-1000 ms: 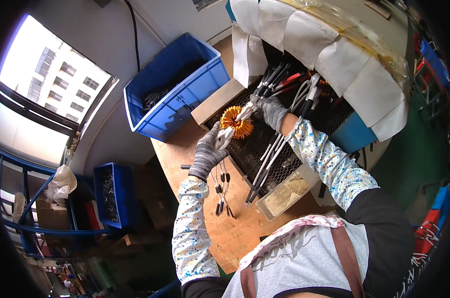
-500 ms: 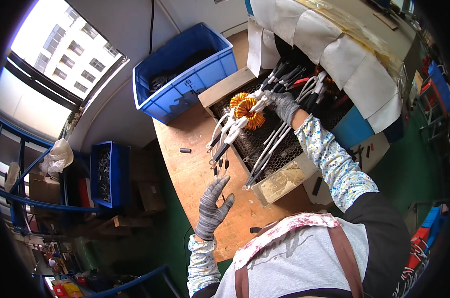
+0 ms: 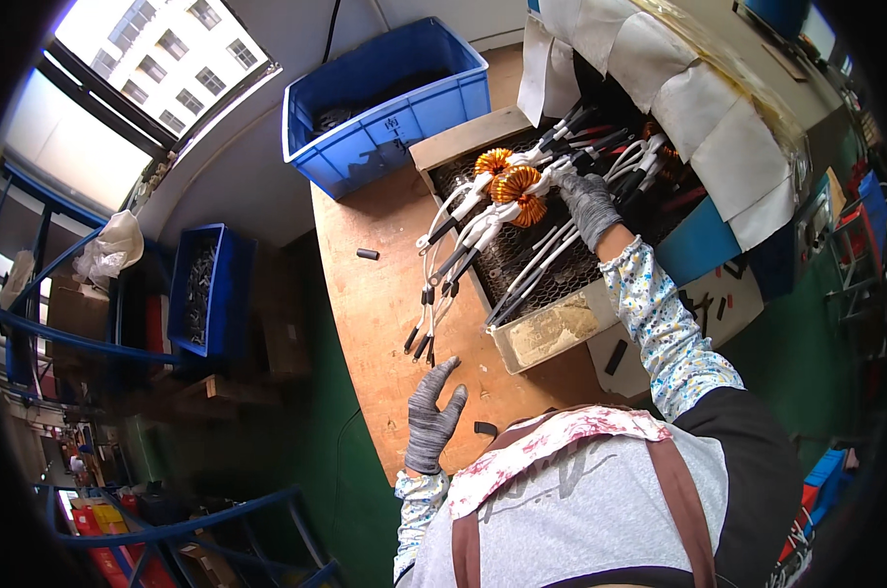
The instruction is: The person picks up a copper coil from a rack, places it on a machine, and slides red sleeves onto the wires. They then use a heat gun to shrink the sleeves before returning the coil to the rack.
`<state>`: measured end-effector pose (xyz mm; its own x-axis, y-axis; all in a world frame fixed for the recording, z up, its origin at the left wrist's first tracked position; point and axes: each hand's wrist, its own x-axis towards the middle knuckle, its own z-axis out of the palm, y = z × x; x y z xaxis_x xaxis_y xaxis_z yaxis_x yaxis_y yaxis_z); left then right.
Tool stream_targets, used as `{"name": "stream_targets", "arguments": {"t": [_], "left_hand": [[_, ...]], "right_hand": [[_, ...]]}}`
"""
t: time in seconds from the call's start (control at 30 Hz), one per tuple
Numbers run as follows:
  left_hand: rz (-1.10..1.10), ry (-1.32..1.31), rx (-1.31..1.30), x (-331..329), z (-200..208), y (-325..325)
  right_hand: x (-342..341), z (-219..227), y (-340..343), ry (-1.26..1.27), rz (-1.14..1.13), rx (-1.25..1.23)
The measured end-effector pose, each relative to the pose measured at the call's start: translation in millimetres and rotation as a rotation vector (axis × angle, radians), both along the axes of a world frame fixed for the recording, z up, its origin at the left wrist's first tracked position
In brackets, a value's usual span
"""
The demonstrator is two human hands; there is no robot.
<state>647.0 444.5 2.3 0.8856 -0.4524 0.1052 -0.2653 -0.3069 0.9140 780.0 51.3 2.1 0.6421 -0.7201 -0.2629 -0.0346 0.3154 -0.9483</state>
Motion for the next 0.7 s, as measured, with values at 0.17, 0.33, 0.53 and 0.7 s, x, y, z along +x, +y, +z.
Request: {"name": "stream_targets", "arguments": {"t": [0.17,0.33,0.53,0.7], "left_hand": [[-0.049,-0.081,0.013,-10.0,-3.5,-10.4],[-0.100,-0.021,0.101,-43.5,-35.5,-15.4],[-0.155,0.244,0.195,-76.3,-73.0,-19.1],[-0.225,0.318,0.155,-75.9,-80.0,-17.1]], "right_hand": [[-67.8,72.4,74.4,-0.352,0.238,-0.226],[-128.3,67.2,113.5,-0.270,0.538,-0.468],[-179.1,42.3,142.5,-0.184,0.749,-0.855],[-191.9,51.0,161.0,-0.308,0.852,-1.133]]}}
